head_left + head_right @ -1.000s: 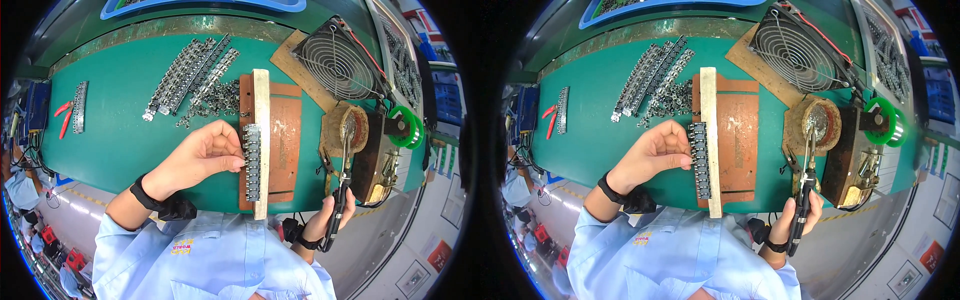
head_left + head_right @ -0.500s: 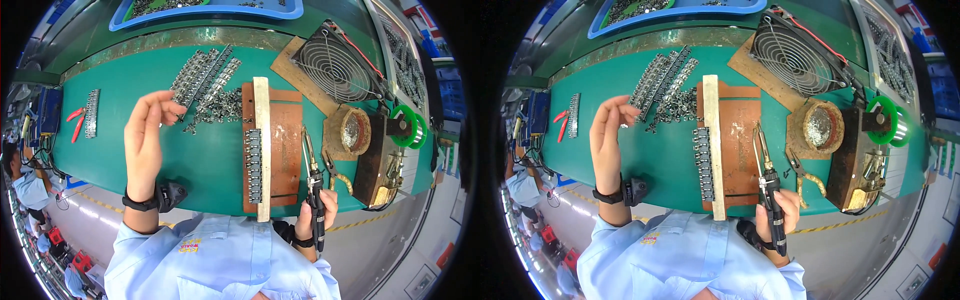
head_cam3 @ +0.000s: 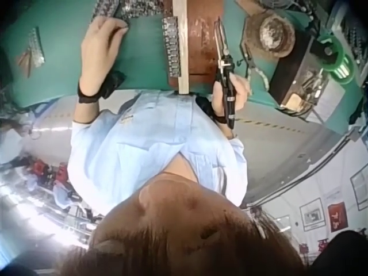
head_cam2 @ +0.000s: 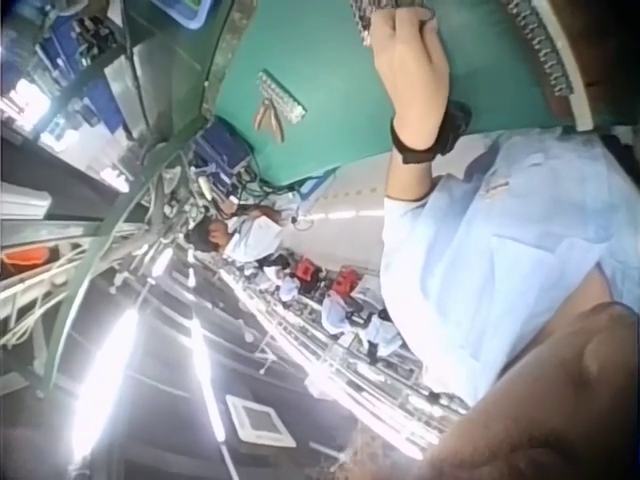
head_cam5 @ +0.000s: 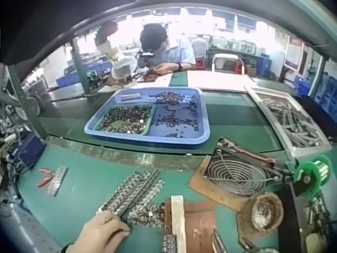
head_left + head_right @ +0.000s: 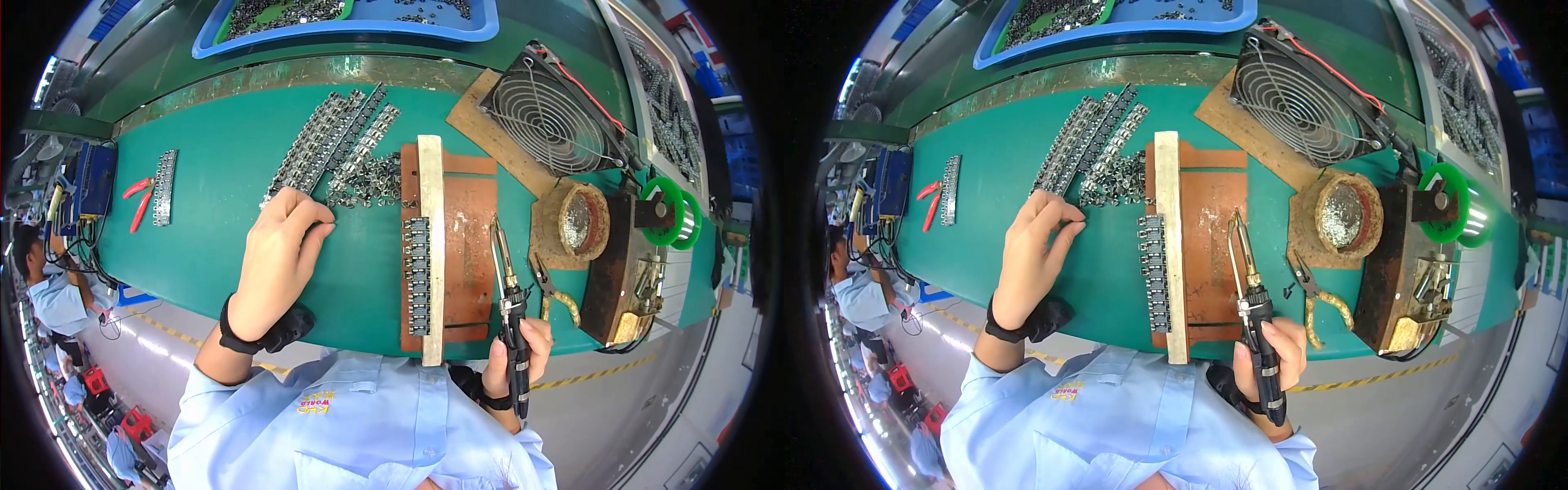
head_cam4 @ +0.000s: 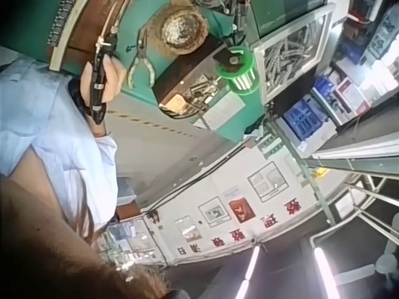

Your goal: The person picks up a small metal component by hand, places it onto a long metal strip, and fuses it using a soldering iron. They then pick up the strip, turn it over, and place it back onto the wooden block to repeat the process.

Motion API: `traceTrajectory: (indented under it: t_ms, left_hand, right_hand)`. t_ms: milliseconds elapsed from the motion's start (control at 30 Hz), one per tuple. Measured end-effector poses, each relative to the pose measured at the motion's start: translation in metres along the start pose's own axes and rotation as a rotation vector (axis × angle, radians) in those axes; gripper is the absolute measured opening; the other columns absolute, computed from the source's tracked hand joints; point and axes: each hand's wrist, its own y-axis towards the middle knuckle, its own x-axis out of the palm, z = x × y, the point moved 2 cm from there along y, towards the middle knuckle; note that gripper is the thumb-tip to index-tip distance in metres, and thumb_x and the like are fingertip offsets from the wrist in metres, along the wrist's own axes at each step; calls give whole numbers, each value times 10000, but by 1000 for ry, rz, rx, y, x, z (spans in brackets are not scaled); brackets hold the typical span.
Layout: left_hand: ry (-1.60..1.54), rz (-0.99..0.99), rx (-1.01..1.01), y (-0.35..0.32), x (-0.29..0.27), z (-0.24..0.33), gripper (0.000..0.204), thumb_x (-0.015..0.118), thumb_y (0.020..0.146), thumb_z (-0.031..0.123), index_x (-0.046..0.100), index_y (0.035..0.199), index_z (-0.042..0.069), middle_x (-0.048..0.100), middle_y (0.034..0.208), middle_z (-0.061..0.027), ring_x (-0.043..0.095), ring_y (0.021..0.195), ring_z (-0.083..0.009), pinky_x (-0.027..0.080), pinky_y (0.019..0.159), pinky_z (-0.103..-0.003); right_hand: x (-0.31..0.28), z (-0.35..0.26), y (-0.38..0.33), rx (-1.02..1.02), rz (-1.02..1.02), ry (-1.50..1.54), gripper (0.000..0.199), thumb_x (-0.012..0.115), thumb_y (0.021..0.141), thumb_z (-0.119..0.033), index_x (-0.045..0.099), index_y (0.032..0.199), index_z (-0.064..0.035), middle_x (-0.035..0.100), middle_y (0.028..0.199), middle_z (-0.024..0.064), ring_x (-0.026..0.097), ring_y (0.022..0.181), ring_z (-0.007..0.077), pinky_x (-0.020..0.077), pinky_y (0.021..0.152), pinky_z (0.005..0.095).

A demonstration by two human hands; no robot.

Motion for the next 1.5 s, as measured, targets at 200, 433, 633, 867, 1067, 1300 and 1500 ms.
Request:
traceTrajectory:
  t_ms: [200,433,633,867,1067,1300,1500]
  left_hand:
    - [-621,-381,-174,-11,12,24,91,594,774,0,527,836,3,557,819,-52,573,756,-153,444,663,-255]
    - [-1189,-455,-476,-21,38,29,92,579,812,10,501,861,20,554,833,-27,545,775,-75,439,706,-210]
    - [-1259,-457,-449,-20,43,24,91,578,812,9,492,839,28,547,821,-31,539,759,-78,439,694,-208]
    - [-1246,-474,-445,-21,44,23,98,583,809,7,494,845,24,543,816,-31,534,754,-78,436,684,-205]
    - [-1227,-466,-430,-20,45,27,92,578,813,5,495,852,20,543,812,-28,535,750,-77,434,683,-202]
    - [-1237,-469,-414,-20,44,27,88,575,816,8,498,858,17,547,815,-27,539,758,-77,432,686,-201]
    - [-1253,-504,-432,-19,44,25,103,573,812,3,491,870,24,553,816,-30,551,768,-89,439,697,-213]
  right_hand:
    - [-2,0,1,-9,-7,-25,354,609,756,-183,459,1032,-20,512,823,111,461,732,185,357,693,304]
    - [-2,1,-1,-6,-17,-16,375,616,759,-200,448,1050,-32,518,818,107,460,732,184,353,693,306]
    - [-4,1,-1,-2,-46,-23,378,615,764,-207,445,1057,-39,522,826,107,460,735,182,350,695,303]
    - [-3,2,0,-8,-61,-9,382,618,764,-210,446,1059,-39,521,845,114,463,747,184,350,699,299]
    - [-3,3,0,-8,-64,16,393,623,761,-206,443,1068,-37,518,856,123,466,754,187,360,692,300]
    - [-3,2,1,7,-70,19,393,624,760,-204,445,1065,-33,515,861,127,467,755,188,367,686,298]
    - [-4,1,1,50,-52,28,395,642,744,-222,464,1041,-32,504,865,123,462,748,187,368,691,291]
